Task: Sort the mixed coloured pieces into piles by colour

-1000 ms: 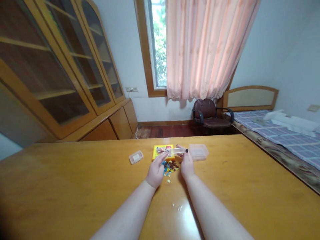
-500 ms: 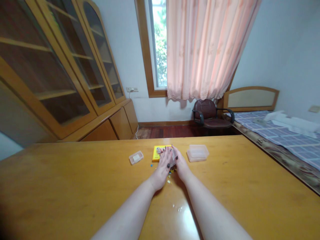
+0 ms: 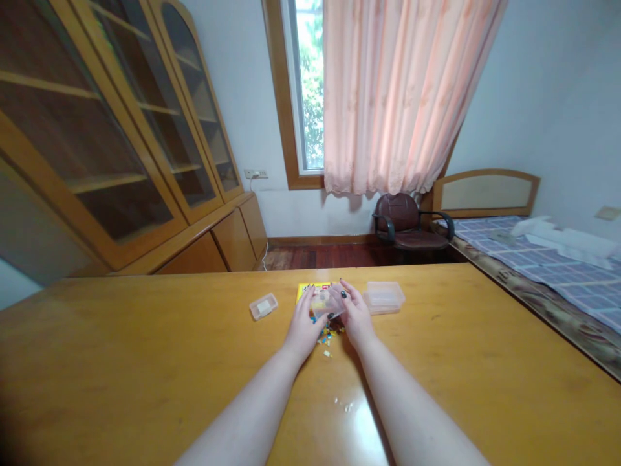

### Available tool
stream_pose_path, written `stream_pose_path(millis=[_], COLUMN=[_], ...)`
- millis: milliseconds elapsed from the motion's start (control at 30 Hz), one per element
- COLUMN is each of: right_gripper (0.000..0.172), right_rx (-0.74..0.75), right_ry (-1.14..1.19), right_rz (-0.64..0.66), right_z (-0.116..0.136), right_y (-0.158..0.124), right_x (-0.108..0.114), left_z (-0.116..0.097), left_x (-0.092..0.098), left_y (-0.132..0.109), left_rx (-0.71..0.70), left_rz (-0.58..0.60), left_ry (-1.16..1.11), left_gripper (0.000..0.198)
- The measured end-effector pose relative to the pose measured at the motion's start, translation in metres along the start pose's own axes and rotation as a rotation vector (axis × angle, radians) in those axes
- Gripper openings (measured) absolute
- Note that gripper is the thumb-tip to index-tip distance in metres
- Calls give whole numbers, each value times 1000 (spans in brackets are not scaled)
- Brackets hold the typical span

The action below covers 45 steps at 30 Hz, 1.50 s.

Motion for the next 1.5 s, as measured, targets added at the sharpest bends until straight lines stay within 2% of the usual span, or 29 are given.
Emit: stream_pose_path(millis=[33,100,167,233,367,700,833,933,1167,1233,1333,1433,1500], right_gripper=[44,44,50,58,64,64,78,85,77,73,69,70,70], right_rx=[23,43,26,25,101,160,230,287,386,460,587,637,655], right_ry=[23,42,16,-85,-311,-513,-672,-794,-929,-993,-1109,-1171,-1200], right_rz=[-22,-49,-45,-33,-42,-39,69,87,127,43,-247,-586,-721], right_z=[1,3,4,5,7,6,14,23,32,36,50,69,78], right_y=[1,2,2,1,-1,-2,-7,-10,-10,-8,-4,0,3], right_x=[0,1,2,2,4,4,-1,-5,-5,1,19,45,58], left_z=[4,8,8,5,2,-3,1,7,8,6,4,7,11], left_x=[-1,-6,-11,-11,-6,-1,3,4,4,10,19,21,19], left_y=[1,3,4,4,4,5,6,8,8,8,8,8,8], left_rx=[70,179,236,256,281,280,253,247,205,117,-9,71,181], left_rz=[-29,-11,35,28,-43,-52,-84,-91,-28,-28,-57,-17,32], left_ry=[-98,-336,-541,-640,-650,-623,-610,-614,-539,-372,26,369,501], left_gripper=[70,64,54,49,48,50,49,50,47,44,45,51,55])
Point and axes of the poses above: each hand's wrist, its own y-axis towards the middle knuckle, its own x-axis out of the back of the hand, z = x × y, the point moved 3 cm from there along y, towards the middle knuckle, and after that the axes turned 4 degrees about y, right-handed, at the moved point
